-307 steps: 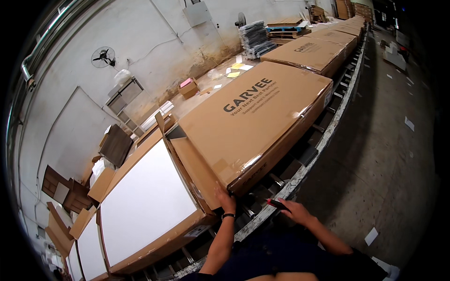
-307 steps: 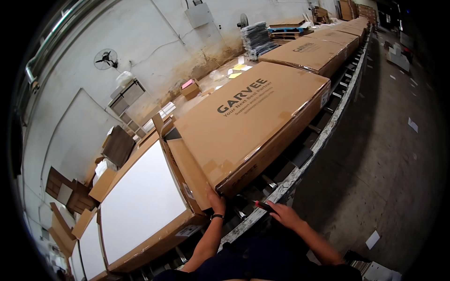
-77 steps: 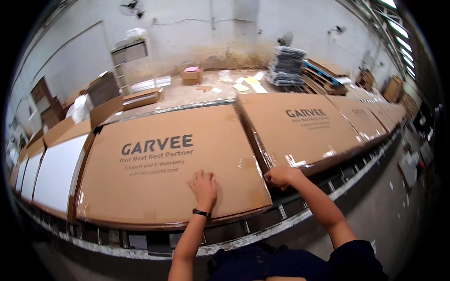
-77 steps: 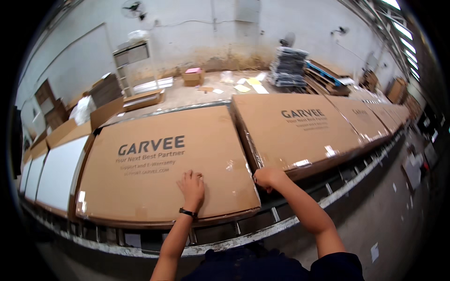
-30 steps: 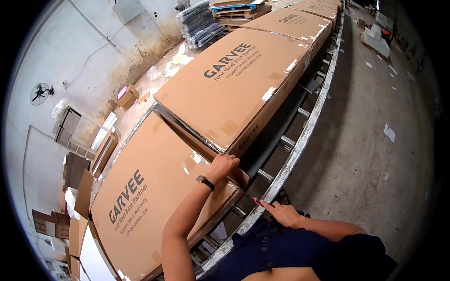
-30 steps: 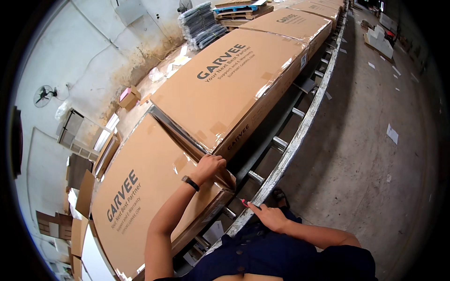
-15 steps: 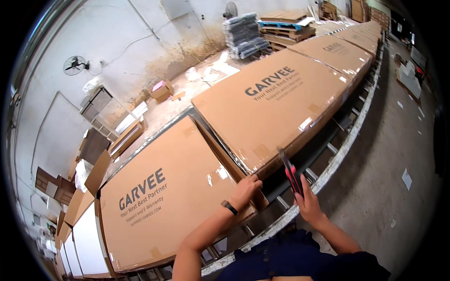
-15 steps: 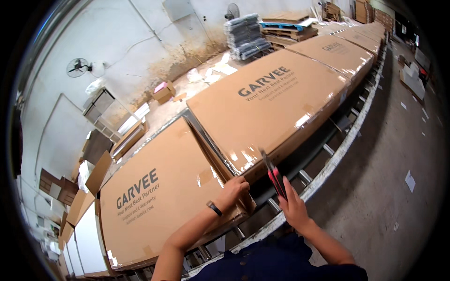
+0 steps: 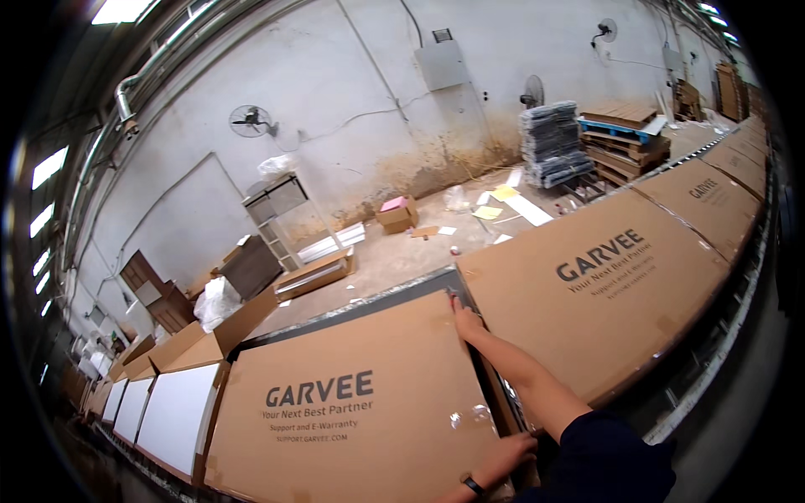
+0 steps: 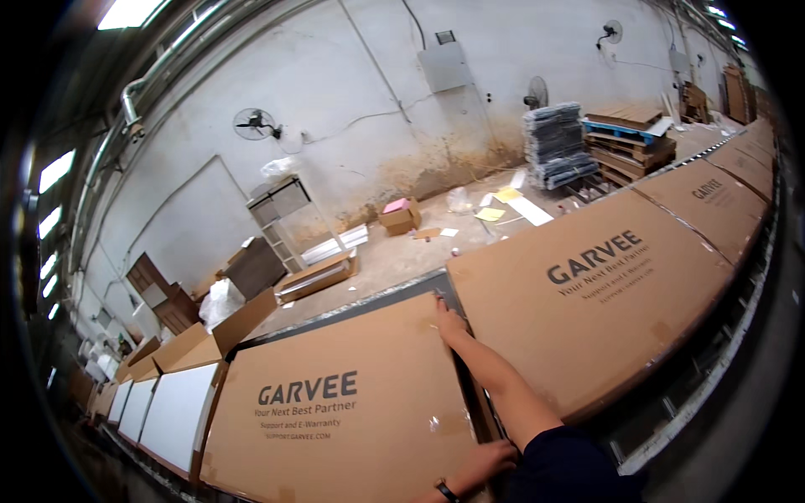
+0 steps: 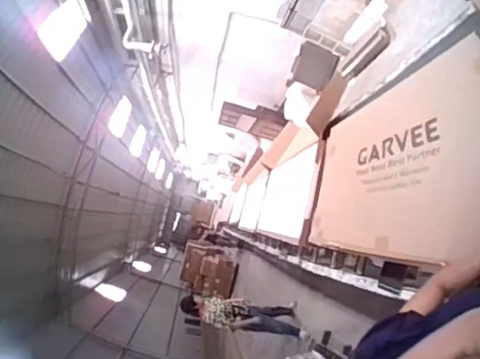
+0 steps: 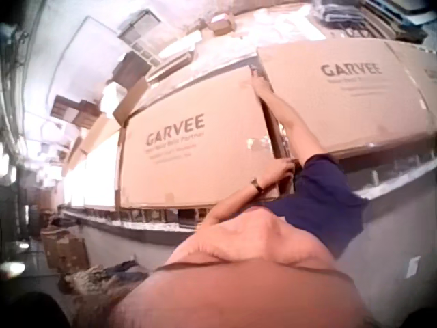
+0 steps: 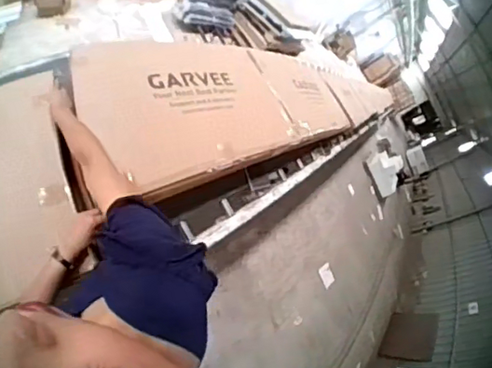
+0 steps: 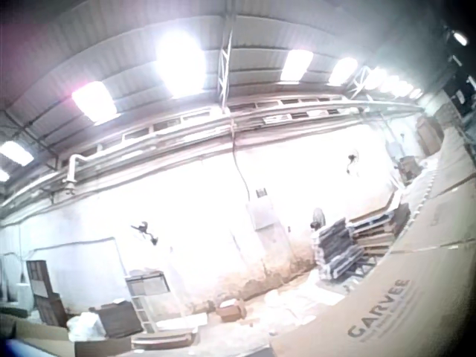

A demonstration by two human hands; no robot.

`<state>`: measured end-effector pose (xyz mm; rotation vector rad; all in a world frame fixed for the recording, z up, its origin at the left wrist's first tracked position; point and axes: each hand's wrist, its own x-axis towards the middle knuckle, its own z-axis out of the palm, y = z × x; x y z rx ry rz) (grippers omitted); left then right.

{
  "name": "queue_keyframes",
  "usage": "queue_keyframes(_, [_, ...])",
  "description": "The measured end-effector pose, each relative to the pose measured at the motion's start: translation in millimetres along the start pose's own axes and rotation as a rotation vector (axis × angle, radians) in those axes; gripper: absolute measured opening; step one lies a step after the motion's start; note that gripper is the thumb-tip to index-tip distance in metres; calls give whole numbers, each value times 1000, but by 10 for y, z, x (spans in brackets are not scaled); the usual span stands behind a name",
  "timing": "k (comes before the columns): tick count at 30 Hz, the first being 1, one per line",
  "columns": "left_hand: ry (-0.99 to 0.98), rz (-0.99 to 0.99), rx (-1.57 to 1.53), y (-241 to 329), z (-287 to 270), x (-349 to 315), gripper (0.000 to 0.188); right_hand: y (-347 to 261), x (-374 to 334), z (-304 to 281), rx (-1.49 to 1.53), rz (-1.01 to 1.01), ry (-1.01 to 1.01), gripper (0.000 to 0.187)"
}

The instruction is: The person uses a utility knife to cut the plastic wrap and tape on several large cardboard boxes on a conveyor belt, then opens the box lids.

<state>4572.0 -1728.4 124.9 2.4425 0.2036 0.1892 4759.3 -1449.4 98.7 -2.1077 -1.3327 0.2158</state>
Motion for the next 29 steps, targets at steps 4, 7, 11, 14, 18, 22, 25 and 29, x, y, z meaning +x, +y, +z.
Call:
queue_keyframes(4, [-63, -33, -38, 126, -196, 71, 17, -3, 435, 244, -180, 215, -27, 42])
queue_keyframes(7, [-43, 14, -30, -24, 17, 120, 18, 176, 633, 195, -246, 117, -74, 36])
queue_keyframes(11, [63, 1, -118, -44, -177, -28, 17, -272, 348, 97, -44, 257, -542, 31])
queue_keyframes(14, [43, 75, -52, 105, -103, 84, 16, 481, 392, 138, 8, 531, -757, 28])
queue_keyframes(18, [-26, 154, -32, -151, 107, 7, 17, 537, -114, 122, -449, -217, -450, 30])
queue_keyframes(22, [197, 158, -411, 3, 42, -747, 33, 196, -1047, -294, -234, -254, -401, 28])
queue_keyframes(25, [469, -127, -16, 362, -305, -1609, 28, 482, -1745, -947, 92, -168, -131, 41])
queue_keyframes(29, [403, -732, 399, 322, -138, -2489, 37, 586, -2501, -1520, 287, -25, 85, 38])
